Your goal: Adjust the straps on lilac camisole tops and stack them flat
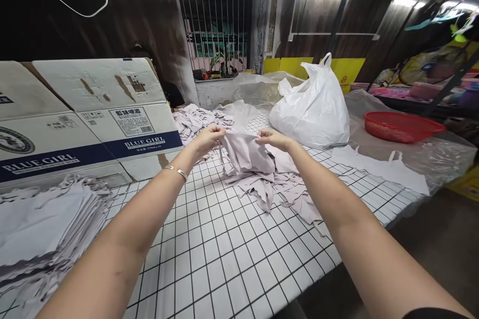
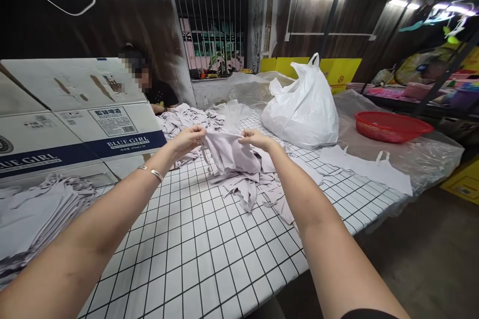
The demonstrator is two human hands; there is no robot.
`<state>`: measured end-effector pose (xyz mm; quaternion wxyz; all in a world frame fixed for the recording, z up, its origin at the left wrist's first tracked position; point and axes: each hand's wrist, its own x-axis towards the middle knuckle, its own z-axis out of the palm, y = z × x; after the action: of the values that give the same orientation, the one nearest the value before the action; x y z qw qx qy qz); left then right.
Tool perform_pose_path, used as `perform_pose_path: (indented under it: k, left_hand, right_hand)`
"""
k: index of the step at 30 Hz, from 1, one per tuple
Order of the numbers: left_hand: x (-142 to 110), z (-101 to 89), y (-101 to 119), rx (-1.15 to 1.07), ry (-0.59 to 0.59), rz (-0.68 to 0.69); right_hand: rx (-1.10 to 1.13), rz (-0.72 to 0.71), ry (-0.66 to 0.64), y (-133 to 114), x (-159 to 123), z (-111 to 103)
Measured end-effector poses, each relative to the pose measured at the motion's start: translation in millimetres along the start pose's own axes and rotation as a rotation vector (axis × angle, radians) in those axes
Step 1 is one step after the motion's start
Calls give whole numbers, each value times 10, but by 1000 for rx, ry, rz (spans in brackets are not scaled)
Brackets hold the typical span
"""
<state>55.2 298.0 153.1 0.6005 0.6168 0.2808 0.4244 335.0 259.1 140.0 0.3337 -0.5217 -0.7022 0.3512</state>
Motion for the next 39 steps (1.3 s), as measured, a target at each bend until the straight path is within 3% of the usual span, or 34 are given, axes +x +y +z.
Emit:
perform_pose_path:
  k: [4, 7, 9, 12, 15, 19, 21, 23, 26, 28, 29, 30, 32, 34, 36, 39]
  left_hand:
    - [-85, -140, 521, -45, -44, 78]
    - [-321, -387, 869, -6, -88, 98]
    - [-540, -589, 1045, 72, -104, 73]
    - [-900, -885, 1183, 214, -118, -11]
    - [-1277, -1083, 1164, 432, -138, -159]
    - [-1733, -1193, 997, 579, -144, -291]
    - [-1851, -1262, 879, 558, -136, -321]
    - [-1869, -1362, 715, 555, -72, -326]
    - [-1825, -1456, 356, 778, 297, -338]
    - [-1868, -1393, 56, 962, 532, -309]
    - [-1932, -1316, -101, 1008, 577, -283]
    - [-2022, -1212, -256, 1017, 548, -253]
    - [-2256, -966, -540, 1008, 400, -208]
    - [-2484, -732, -757, 1069, 196, -103]
    - [-2626, -569, -897, 1130, 85, -30]
    - [-2620, -475, -1018, 1166, 161, -47]
  right_hand:
    - [126, -67, -151, -244, -132, -228]
    - [123, -19, -333, -420, -258, -369]
    - [104, 21, -389, -517, -337, -406]
    - [130, 33, -370, -609, -432, -382]
    - [127, 24, -337, -627, -497, -299]
    - [136, 16, -295, -612, -465, -138]
    - [211, -2, -258, -644, -334, -28]
    - [222, -8, -127, -711, -121, 116]
    - [-42, 79, 232, -809, 185, 425]
    - [-255, 130, 352, -809, 230, 707]
    - [-316, 128, 320, -776, 182, 872]
    - [-348, 106, 234, -720, 89, 1051]
    - [-370, 50, -69, -552, -193, 1426]
    - [-437, -31, -278, -355, -515, 1773]
    - [-537, -99, -344, -194, -778, 2033]
    - [-614, -154, -286, -80, -979, 2246]
